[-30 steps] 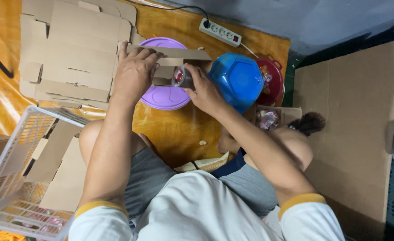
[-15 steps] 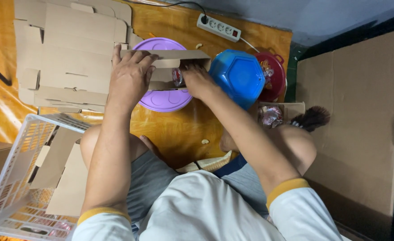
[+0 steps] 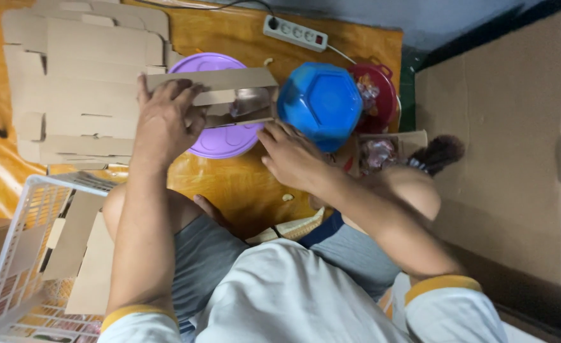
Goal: The person places snacks into small plastic bags using metal tongs, seals the bags, and then organizes them into cardboard boxes.
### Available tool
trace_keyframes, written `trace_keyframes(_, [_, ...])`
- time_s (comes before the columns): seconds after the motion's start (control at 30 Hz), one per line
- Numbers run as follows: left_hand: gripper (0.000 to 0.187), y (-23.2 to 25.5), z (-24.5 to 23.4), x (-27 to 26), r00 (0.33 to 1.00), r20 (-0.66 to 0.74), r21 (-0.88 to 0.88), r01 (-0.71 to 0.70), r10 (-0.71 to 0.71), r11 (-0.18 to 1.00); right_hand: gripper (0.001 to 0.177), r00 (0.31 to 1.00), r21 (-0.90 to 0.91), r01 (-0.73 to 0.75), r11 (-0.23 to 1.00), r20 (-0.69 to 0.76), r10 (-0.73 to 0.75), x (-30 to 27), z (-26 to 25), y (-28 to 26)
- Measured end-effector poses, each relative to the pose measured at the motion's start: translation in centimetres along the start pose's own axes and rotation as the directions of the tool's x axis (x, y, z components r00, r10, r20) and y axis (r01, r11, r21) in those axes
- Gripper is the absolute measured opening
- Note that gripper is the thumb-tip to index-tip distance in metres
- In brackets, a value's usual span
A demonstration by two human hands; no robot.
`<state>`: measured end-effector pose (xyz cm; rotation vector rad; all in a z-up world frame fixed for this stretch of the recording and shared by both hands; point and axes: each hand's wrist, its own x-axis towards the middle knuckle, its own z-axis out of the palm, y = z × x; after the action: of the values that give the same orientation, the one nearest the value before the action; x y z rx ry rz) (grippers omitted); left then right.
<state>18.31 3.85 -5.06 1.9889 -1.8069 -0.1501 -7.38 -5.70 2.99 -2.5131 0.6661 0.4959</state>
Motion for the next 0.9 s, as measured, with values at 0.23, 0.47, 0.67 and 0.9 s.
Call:
trace_keyframes(0.23, [0.049,0.3,-1.9,-0.3,0.997,0.072,-0.088,-0.029,0.035,0.996,0.050,0.874,0.228,0.098,0.969,-0.485,0.026,-15.0,-2.1,8.5])
trace_keyframes(0.47, [0.038,2.6,-4.7,0.4,0.995,0.016,-0.077,-0.101,0.103,0.992,0.052,0.748,0.847,-0.035,0.531,-0.331,0.576,-22.9,3.9,14.0])
trace_keyframes(0.67, [0.006,2.1,-4.7,-2.3,0.989,0.091,-0.002,-0.112,0.112,0.994,0.013,0.371,0.939,-0.131,0.317,-0.250,0.894,-27.2,17.0,24.2])
trace_keyframes(0.9, [0.045,-14.2,6.1,-12.9,0.671,0.595,0.135,-0.626,0.442,0.768,0.032,-0.210,0.972,0.135,0.193,-0.162,0.964,-35.9,30.7,32.7])
